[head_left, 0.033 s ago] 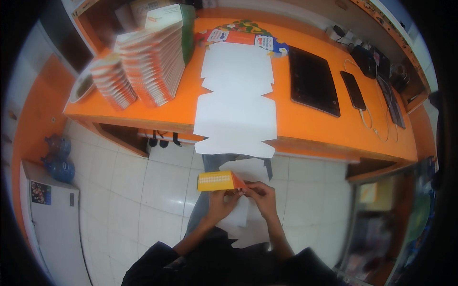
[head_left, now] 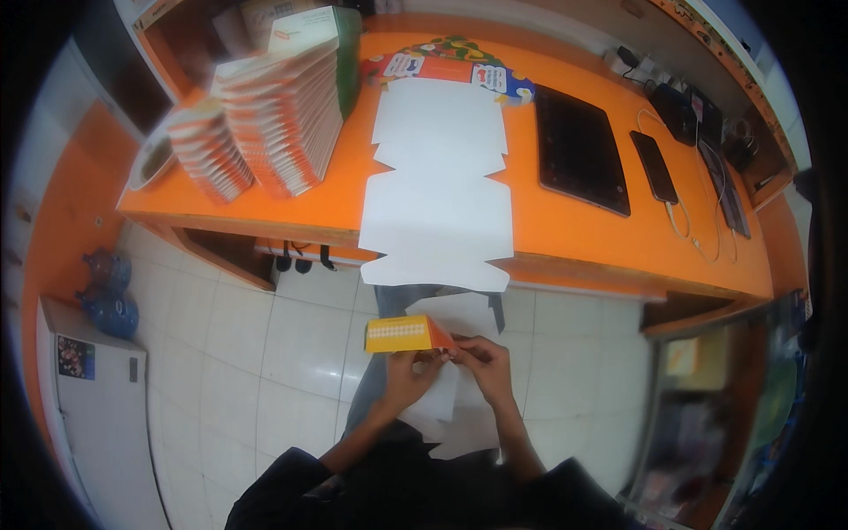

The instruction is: The person assembles small rectangular boxes from flat cardboard blanks on an orange countertop. They fold the blanks along creases, tuck flaps, and secure the sides to form finished boxes, then place completed units into a stack.

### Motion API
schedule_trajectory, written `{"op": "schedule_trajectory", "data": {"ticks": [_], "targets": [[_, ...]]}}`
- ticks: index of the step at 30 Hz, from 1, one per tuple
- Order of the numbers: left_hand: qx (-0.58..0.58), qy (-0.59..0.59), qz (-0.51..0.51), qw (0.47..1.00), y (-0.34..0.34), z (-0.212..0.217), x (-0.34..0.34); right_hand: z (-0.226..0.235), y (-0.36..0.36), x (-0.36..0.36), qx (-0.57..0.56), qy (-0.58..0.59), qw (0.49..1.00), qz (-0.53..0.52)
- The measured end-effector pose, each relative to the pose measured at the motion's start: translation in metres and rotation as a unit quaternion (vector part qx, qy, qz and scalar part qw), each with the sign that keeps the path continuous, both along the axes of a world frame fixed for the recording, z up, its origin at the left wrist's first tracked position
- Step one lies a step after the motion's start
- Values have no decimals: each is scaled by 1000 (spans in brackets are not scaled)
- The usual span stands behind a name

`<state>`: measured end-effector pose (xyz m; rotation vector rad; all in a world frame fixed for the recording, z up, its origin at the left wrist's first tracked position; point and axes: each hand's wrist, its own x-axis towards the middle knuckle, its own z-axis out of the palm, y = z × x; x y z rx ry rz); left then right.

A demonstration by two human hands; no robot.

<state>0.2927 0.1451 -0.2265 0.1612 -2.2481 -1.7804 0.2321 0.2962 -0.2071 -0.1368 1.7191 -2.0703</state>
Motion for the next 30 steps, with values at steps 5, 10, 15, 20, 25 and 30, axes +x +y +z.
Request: {"op": "schedule_trajectory", "data": {"ticks": [5, 10, 15, 20, 25, 30], "targets": [[11, -13, 6, 1000, -5, 3, 3, 3, 0, -1, 71, 16, 997, 38], [107, -60, 6, 992, -6, 1, 8, 7, -1, -2, 154, 59, 984, 65], [142, -48, 30, 988, -7, 0, 8, 12, 2, -9, 116, 91, 983, 110], [155, -73, 22, 985, -8, 3, 6, 14, 5, -16, 107, 102, 980, 130], [144, -133, 26, 980, -6, 4, 8, 11, 7, -16, 104, 122, 980, 120], [176, -112, 42, 977, -4, 1, 8, 7, 5, -15, 103, 63, 985, 123]]}}
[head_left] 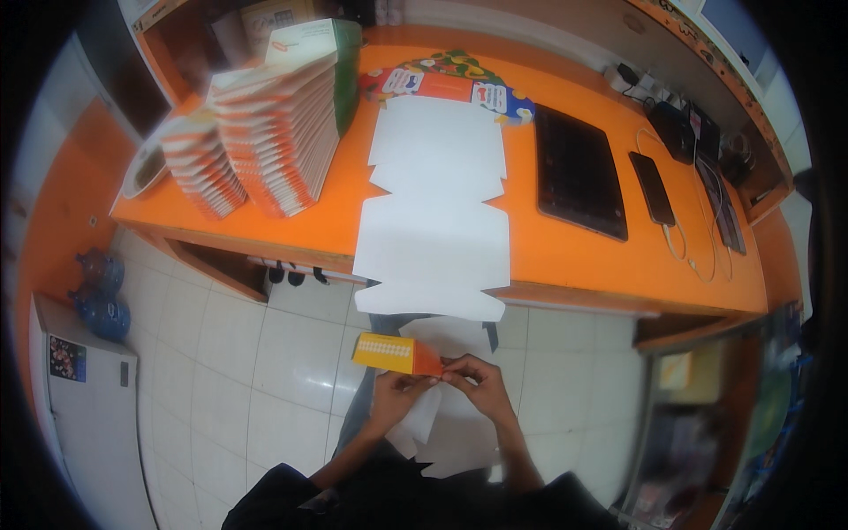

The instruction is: The person assembles small rectangular boxes from flat cardboard blanks on an orange countertop. They fold the blanks along creases, tuck flaps, and secure the sides to form finished boxes, then place completed units into a stack.

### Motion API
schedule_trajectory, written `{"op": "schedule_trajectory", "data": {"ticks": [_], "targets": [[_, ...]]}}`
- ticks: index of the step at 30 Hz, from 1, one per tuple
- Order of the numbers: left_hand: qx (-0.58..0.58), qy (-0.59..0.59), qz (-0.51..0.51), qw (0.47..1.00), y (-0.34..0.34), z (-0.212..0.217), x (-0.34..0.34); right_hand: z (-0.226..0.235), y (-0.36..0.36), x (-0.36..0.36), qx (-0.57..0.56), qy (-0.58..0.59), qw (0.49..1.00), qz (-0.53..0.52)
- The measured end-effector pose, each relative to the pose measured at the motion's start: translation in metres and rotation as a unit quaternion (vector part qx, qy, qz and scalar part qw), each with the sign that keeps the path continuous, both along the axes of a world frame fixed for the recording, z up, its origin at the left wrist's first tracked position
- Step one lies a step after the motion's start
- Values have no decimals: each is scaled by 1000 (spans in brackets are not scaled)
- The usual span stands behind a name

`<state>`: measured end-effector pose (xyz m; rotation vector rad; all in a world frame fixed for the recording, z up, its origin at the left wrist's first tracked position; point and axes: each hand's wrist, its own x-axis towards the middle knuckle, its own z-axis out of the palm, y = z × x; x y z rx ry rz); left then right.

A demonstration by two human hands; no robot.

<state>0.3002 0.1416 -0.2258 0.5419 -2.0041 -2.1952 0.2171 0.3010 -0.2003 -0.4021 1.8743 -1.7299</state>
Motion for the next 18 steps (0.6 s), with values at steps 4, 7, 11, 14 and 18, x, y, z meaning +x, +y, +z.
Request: {"op": "schedule_trajectory", "data": {"ticks": [4, 7, 11, 14, 18], "targets": [[53, 44, 13, 998, 1, -2, -7, -4, -6, -2, -4, 9, 1000, -14], [55, 44, 14, 997, -1, 0, -10, -6, -14, -3, -54, 15, 998, -39], [108, 31, 16, 994, -5, 4, -11, -7, -16, -7, -76, -34, 996, -22], [102, 19, 15, 995, -6, 5, -11, -5, -15, -9, -73, -53, 996, -7], [120, 38, 36, 991, -5, 3, -10, -3, -16, -6, -104, -80, 991, -8]]}}
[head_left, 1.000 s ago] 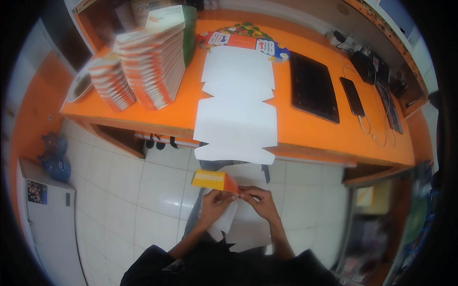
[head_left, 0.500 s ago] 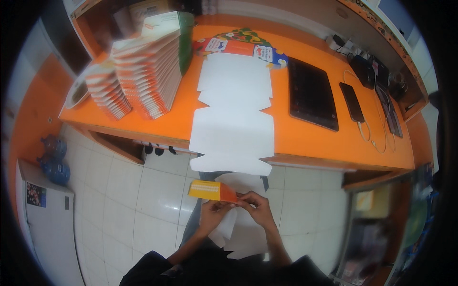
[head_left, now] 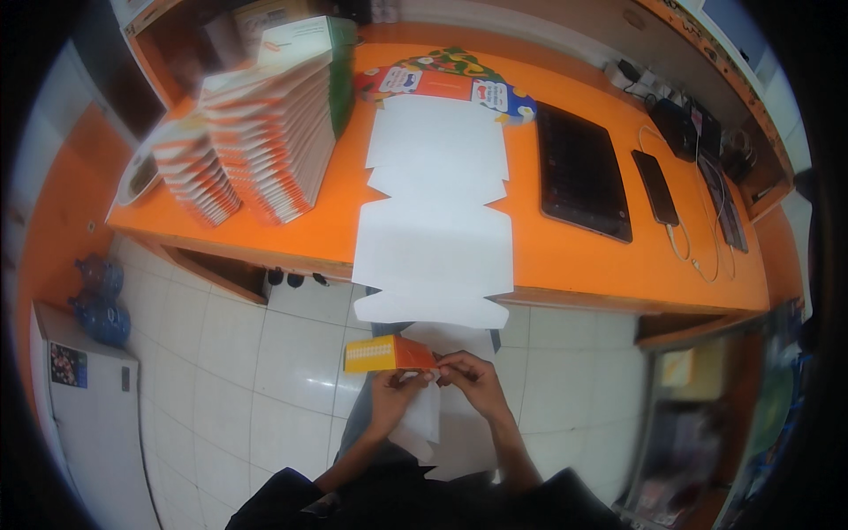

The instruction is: The person assembles small rectangular boxes from flat cardboard blanks on an orange countertop. They fold the blanks along creases, tuck flaps, and secure the sides to form finished boxes, then place completed units into a stack.

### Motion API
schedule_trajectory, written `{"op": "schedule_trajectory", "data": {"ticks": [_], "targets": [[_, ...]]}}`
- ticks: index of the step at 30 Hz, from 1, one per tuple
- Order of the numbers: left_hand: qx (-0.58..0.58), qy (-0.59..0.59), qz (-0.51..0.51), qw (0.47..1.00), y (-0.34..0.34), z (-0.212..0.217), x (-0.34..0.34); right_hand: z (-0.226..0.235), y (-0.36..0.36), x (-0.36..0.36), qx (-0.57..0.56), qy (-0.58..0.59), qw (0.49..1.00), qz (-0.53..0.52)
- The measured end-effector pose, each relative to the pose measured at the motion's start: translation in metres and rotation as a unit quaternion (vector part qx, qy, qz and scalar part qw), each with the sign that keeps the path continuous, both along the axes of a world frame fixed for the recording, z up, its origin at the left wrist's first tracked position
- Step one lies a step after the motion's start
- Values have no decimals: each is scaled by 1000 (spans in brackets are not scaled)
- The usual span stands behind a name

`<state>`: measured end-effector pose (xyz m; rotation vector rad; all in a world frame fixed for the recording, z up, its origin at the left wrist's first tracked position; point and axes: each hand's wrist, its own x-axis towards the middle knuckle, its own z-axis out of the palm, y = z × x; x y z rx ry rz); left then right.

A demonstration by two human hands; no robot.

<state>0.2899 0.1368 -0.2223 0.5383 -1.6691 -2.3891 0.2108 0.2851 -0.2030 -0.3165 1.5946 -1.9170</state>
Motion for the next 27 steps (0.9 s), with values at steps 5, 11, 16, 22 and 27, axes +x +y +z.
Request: {"op": "schedule_trajectory", "data": {"ticks": [5, 11, 16, 22, 27], "targets": [[8, 12, -17, 1000, -3, 1, 3, 3, -1, 6, -6, -14, 1000, -9], [17, 12, -24, 999, -4, 4, 6, 7, -1, 11, 8, -8, 1000, -22], [13, 23, -22, 999, -3, 4, 9, 12, 4, 8, 35, 5, 999, 7], [19, 48, -23, 998, -3, 3, 10, 16, 7, 6, 8, 5, 1000, 3], [-55, -30, -84, 995, -9, 4, 14, 10, 13, 9, 30, 40, 999, 1]]}}
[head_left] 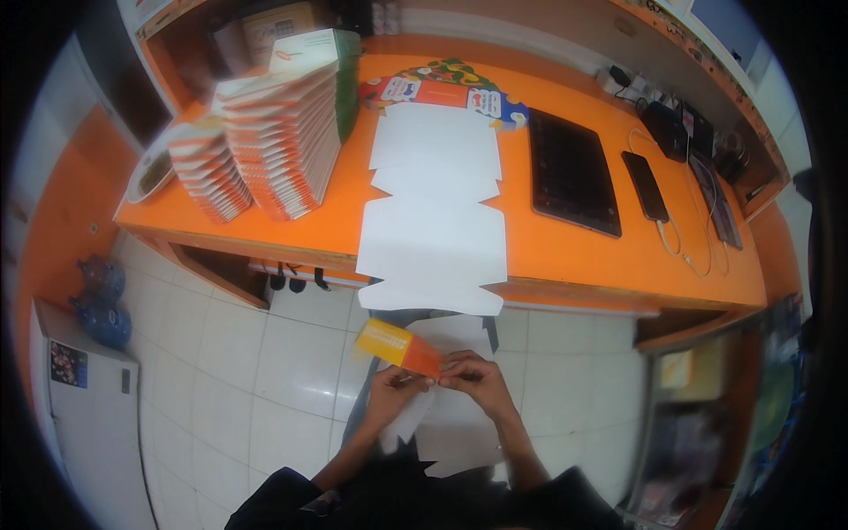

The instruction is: The person assembles small rectangular boxes from flat cardboard blanks on an orange countertop. They fold the blanks along creases, tuck flaps, and secure the sides to form finished boxes, then place completed units into a stack.

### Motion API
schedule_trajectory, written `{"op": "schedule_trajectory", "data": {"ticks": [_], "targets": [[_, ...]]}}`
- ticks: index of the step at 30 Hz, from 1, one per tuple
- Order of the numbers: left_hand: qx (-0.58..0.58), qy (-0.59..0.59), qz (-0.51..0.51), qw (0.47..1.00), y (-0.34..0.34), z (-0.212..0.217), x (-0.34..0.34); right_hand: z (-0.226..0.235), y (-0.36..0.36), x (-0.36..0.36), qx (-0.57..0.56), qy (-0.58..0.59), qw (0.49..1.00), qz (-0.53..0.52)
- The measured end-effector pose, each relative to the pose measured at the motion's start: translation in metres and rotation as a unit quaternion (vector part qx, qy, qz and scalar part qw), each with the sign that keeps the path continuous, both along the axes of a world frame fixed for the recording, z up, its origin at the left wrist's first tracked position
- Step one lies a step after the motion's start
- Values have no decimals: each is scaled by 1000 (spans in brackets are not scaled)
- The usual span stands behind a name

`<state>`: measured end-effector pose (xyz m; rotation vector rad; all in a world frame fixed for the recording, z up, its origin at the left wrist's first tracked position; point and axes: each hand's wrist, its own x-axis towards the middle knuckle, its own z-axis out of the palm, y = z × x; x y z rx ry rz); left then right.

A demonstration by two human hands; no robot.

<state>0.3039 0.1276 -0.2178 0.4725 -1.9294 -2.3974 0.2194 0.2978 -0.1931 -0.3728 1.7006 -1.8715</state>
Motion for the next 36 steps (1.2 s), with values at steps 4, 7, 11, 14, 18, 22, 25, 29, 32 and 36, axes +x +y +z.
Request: {"op": "schedule_trajectory", "data": {"ticks": [4, 7, 11, 14, 18, 22, 25, 29, 32, 36], "targets": [[-19, 14, -27, 999, -2, -5, 0, -9, 5, 6, 46, 8, 999, 23], [1, 8, -25, 1000, 0, -8, -3, -16, 4, 13, 25, 4, 1000, -15], [-101, 13, -7, 995, 4, -4, -8, -22, -2, 17, 6, 118, 990, -73], [-166, 57, 25, 984, 12, 3, -13, -21, -8, 19, 1, 129, 985, -113], [-189, 76, 30, 979, 15, 10, -18, -16, -12, 20, -5, 88, 986, -142], [-205, 76, 5, 976, 12, 13, -13, -14, -8, 14, -19, 65, 989, -131], [-153, 42, 5, 987, 8, 15, -6, -15, -1, 11, -31, 6, 998, -61], [-153, 14, -55, 987, -1, 20, 2, -13, 4, 9, -33, -3, 999, -23], [-125, 54, -79, 988, -3, 26, 2, -11, 2, 9, -78, 47, 996, -13], [-207, 125, -95, 965, 0, 36, -1, -10, -2, 11, -100, 14, 994, -49]]}}
